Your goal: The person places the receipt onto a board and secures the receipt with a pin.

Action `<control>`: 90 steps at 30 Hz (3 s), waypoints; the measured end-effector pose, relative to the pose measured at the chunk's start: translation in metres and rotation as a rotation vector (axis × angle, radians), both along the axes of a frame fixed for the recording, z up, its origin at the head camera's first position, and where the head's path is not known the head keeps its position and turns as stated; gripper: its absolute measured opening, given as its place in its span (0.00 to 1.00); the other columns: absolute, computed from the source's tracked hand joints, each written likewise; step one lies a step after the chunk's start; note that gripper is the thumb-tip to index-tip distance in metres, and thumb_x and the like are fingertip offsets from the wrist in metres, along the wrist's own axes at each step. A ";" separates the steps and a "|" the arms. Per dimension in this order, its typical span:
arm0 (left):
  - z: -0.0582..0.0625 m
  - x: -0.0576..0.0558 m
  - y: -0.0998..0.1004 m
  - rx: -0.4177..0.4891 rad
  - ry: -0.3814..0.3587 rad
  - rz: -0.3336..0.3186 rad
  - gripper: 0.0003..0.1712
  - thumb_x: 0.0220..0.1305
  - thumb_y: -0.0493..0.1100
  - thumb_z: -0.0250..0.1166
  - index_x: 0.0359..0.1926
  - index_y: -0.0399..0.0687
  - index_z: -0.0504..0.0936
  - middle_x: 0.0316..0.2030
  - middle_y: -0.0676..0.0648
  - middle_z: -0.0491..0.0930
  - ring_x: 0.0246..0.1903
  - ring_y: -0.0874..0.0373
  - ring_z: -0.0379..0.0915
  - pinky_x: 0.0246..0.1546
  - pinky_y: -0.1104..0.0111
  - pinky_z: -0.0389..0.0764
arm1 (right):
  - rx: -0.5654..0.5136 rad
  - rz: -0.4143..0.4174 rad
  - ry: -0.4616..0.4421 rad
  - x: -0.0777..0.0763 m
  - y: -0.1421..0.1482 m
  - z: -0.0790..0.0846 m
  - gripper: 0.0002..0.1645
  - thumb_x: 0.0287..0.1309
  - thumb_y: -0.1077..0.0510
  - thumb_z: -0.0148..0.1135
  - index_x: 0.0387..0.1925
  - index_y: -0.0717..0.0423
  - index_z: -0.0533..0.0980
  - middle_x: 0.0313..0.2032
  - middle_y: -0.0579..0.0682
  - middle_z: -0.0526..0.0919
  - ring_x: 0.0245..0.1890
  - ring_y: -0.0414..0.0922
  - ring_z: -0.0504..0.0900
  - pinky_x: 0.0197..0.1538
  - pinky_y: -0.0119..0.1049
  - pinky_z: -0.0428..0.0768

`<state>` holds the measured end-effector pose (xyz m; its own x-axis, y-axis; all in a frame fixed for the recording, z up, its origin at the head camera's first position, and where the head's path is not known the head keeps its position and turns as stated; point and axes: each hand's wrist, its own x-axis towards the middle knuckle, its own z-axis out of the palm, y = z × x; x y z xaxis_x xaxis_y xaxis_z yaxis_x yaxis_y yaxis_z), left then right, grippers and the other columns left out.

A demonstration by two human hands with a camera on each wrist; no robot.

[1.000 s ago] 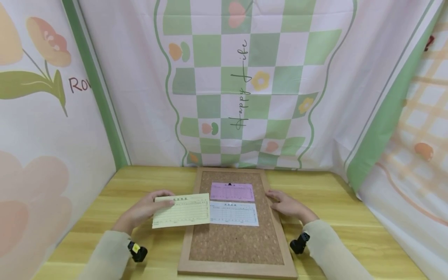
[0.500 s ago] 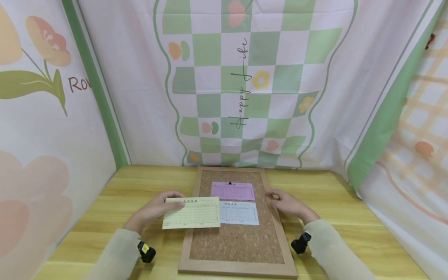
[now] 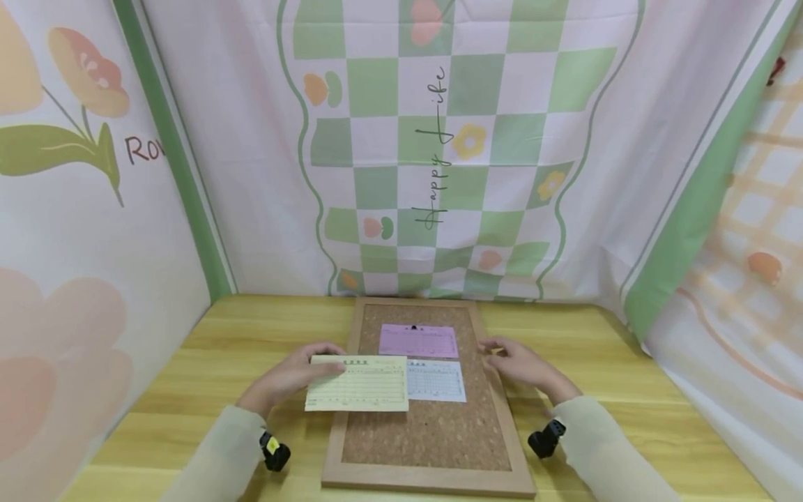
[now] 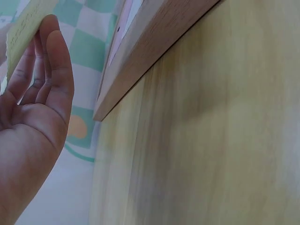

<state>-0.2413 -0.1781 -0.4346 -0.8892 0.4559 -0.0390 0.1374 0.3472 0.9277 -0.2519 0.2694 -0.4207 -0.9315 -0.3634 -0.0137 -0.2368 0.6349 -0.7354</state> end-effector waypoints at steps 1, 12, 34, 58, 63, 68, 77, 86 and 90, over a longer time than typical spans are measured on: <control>0.000 0.000 0.001 -0.002 0.001 -0.002 0.23 0.68 0.56 0.65 0.58 0.51 0.79 0.52 0.49 0.81 0.54 0.49 0.74 0.59 0.41 0.67 | -0.003 0.000 0.003 0.000 0.000 0.000 0.28 0.74 0.59 0.50 0.69 0.72 0.63 0.64 0.72 0.69 0.62 0.67 0.70 0.57 0.56 0.75; -0.001 0.005 0.017 0.011 0.010 -0.012 0.22 0.67 0.56 0.66 0.57 0.53 0.80 0.56 0.48 0.78 0.59 0.45 0.70 0.60 0.38 0.64 | -0.017 0.027 0.054 0.007 -0.018 0.010 0.26 0.75 0.56 0.52 0.66 0.69 0.68 0.62 0.67 0.74 0.58 0.62 0.74 0.54 0.54 0.78; -0.003 0.004 0.046 0.042 0.014 -0.057 0.19 0.66 0.57 0.67 0.53 0.57 0.81 0.54 0.51 0.78 0.57 0.49 0.70 0.60 0.38 0.63 | -0.048 0.232 -0.045 0.015 -0.052 0.014 0.28 0.78 0.45 0.47 0.62 0.61 0.74 0.53 0.56 0.82 0.57 0.56 0.77 0.58 0.58 0.74; -0.004 0.002 0.062 0.033 0.016 -0.060 0.18 0.66 0.56 0.67 0.52 0.57 0.81 0.57 0.49 0.76 0.61 0.45 0.66 0.60 0.33 0.60 | -0.089 0.286 -0.064 0.018 -0.056 0.008 0.18 0.76 0.50 0.52 0.36 0.56 0.82 0.31 0.53 0.82 0.28 0.44 0.74 0.35 0.39 0.75; -0.006 0.001 0.061 0.030 -0.002 -0.069 0.19 0.67 0.57 0.66 0.54 0.57 0.80 0.59 0.47 0.74 0.61 0.43 0.66 0.60 0.37 0.64 | -0.096 0.264 -0.048 0.019 -0.056 0.008 0.20 0.75 0.50 0.53 0.32 0.59 0.80 0.28 0.54 0.81 0.21 0.39 0.63 0.29 0.34 0.68; -0.007 0.000 0.056 0.034 -0.008 -0.080 0.22 0.68 0.56 0.66 0.57 0.52 0.79 0.50 0.46 0.76 0.49 0.50 0.71 0.50 0.54 0.75 | -0.111 0.276 -0.052 0.019 -0.054 0.008 0.21 0.76 0.52 0.52 0.31 0.62 0.78 0.28 0.56 0.80 0.27 0.48 0.73 0.33 0.39 0.74; -0.007 0.002 0.045 0.083 -0.057 -0.083 0.25 0.69 0.49 0.67 0.60 0.41 0.75 0.44 0.43 0.75 0.42 0.52 0.74 0.46 0.60 0.81 | -0.094 0.272 -0.084 0.020 -0.047 0.009 0.22 0.77 0.53 0.50 0.31 0.67 0.76 0.29 0.57 0.80 0.30 0.52 0.76 0.35 0.43 0.76; -0.009 0.002 0.040 0.100 -0.060 -0.092 0.23 0.69 0.44 0.66 0.59 0.38 0.75 0.46 0.42 0.77 0.43 0.51 0.78 0.48 0.60 0.82 | -0.103 0.282 -0.116 0.023 -0.042 0.012 0.20 0.75 0.53 0.53 0.32 0.66 0.78 0.28 0.59 0.80 0.28 0.48 0.75 0.33 0.38 0.74; -0.008 0.004 0.040 0.059 -0.048 -0.095 0.21 0.68 0.45 0.66 0.58 0.40 0.77 0.44 0.43 0.79 0.41 0.51 0.79 0.44 0.59 0.82 | -0.109 0.287 -0.165 0.026 -0.041 0.011 0.19 0.74 0.53 0.55 0.32 0.64 0.77 0.27 0.56 0.80 0.24 0.44 0.74 0.29 0.36 0.74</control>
<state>-0.2374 -0.1383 -0.4421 -0.8397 0.5406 -0.0507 0.1223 0.2793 0.9524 -0.2259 0.2285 -0.4094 -0.7794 -0.6182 -0.1021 -0.2668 0.4749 -0.8387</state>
